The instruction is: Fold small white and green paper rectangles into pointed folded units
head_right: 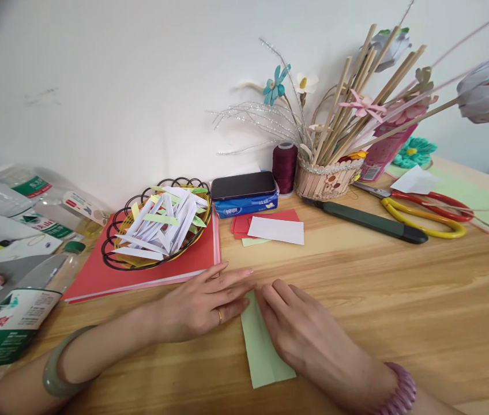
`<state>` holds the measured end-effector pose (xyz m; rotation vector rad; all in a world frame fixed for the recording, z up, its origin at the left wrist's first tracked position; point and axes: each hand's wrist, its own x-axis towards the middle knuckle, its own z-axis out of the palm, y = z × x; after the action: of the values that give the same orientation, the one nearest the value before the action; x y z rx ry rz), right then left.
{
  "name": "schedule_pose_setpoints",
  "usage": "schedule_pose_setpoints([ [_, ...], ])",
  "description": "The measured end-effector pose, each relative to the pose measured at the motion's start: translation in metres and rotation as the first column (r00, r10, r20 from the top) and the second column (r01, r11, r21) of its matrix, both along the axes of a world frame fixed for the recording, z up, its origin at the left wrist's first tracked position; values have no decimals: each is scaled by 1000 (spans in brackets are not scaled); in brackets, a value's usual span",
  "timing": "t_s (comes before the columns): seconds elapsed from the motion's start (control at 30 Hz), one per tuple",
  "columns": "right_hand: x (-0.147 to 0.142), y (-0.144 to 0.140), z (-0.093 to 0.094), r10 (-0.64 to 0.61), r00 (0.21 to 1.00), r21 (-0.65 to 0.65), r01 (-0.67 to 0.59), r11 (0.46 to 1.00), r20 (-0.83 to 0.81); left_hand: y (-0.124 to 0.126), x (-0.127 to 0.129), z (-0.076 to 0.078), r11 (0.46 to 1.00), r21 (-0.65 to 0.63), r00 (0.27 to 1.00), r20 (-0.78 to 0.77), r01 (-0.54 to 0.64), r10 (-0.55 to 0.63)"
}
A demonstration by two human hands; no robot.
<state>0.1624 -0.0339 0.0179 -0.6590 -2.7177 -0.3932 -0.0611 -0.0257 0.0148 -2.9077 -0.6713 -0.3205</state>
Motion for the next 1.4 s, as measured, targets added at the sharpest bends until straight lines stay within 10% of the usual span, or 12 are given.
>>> schedule_pose_setpoints([
  [0.23, 0, 3, -2, -51, 997, -154, 42, 987, -53, 0, -2, -3, 1000, 14, 998, 55, 26, -27],
  [0.4, 3, 14, -12, -220, 940, -489, 68, 869, -261, 0, -7, -6, 998, 61, 998, 64, 5, -9],
  [0.63, -2, 18, -13, -346, 890, -571, 124, 812, -298, -1, -2, -14, 997, 43, 982, 178, -68, 59],
  [1.4, 2, 3, 4, 11, 992, -75, -20, 997, -125, 2, -6, -4, 997, -74, 999, 44, -2, 6],
])
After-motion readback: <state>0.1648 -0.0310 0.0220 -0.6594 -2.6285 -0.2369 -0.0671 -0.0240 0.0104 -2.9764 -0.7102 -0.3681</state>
